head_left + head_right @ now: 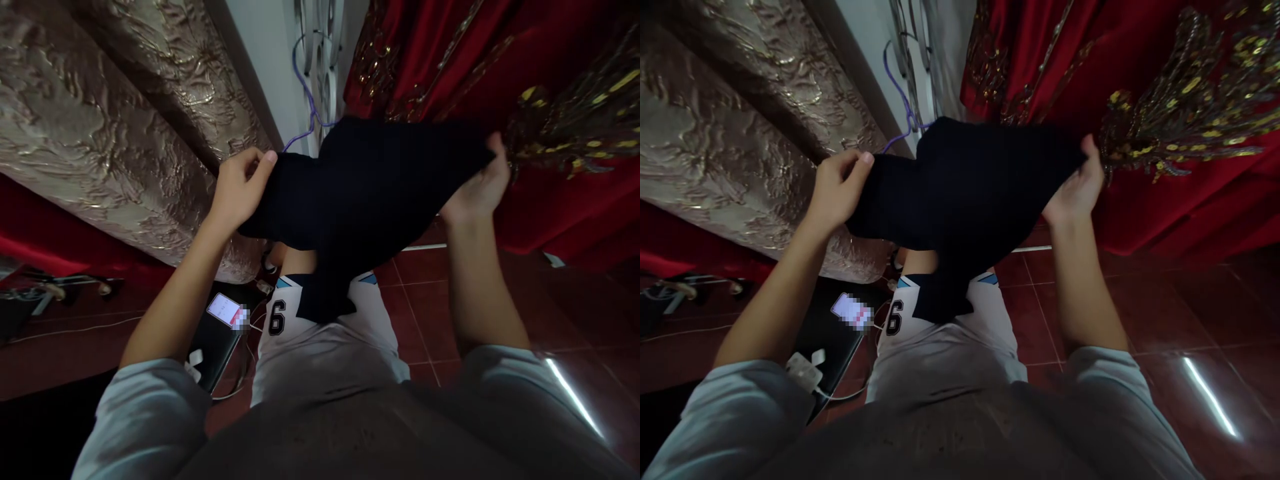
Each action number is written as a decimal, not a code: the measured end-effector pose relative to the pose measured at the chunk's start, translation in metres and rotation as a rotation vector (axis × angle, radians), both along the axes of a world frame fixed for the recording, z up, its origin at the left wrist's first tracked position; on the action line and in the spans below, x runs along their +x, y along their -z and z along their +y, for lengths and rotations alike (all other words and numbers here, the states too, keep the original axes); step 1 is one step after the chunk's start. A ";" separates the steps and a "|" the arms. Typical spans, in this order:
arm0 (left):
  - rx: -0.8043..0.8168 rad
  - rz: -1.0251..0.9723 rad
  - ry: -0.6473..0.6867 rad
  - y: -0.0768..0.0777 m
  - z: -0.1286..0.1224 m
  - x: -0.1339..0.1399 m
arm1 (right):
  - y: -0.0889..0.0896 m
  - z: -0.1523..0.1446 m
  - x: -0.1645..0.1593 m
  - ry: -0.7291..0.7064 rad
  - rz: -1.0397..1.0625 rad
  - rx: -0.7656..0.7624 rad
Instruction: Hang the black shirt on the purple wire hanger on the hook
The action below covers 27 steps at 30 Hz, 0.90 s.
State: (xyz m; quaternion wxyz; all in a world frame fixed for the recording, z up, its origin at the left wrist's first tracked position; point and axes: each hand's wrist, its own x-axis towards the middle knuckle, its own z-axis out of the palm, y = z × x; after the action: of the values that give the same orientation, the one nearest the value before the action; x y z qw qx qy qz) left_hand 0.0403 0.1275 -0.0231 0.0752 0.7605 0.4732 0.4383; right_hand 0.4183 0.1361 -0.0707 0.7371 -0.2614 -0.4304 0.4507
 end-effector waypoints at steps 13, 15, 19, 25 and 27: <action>0.073 -0.091 0.162 0.028 0.012 -0.011 | -0.004 -0.048 -0.057 -0.294 -0.757 -0.091; 0.079 -0.148 0.256 0.023 -0.006 -0.005 | 0.011 -0.042 -0.069 -0.121 -0.955 0.010; 0.046 -0.399 0.483 0.010 -0.042 0.024 | 0.032 -0.037 -0.102 0.063 -1.247 0.281; -0.260 -0.571 0.669 0.014 -0.065 0.051 | 0.059 -0.049 -0.120 0.106 -1.183 0.606; -0.363 -0.615 0.604 0.025 -0.061 0.043 | 0.066 -0.054 -0.104 0.142 -1.178 0.587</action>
State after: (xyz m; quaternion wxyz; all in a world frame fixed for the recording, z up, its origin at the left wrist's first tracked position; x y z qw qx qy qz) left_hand 0.0833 0.0666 -0.0477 0.4681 0.6736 0.2556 0.5118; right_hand 0.3144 0.0817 -0.1362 0.4469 -0.2803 -0.8483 0.0467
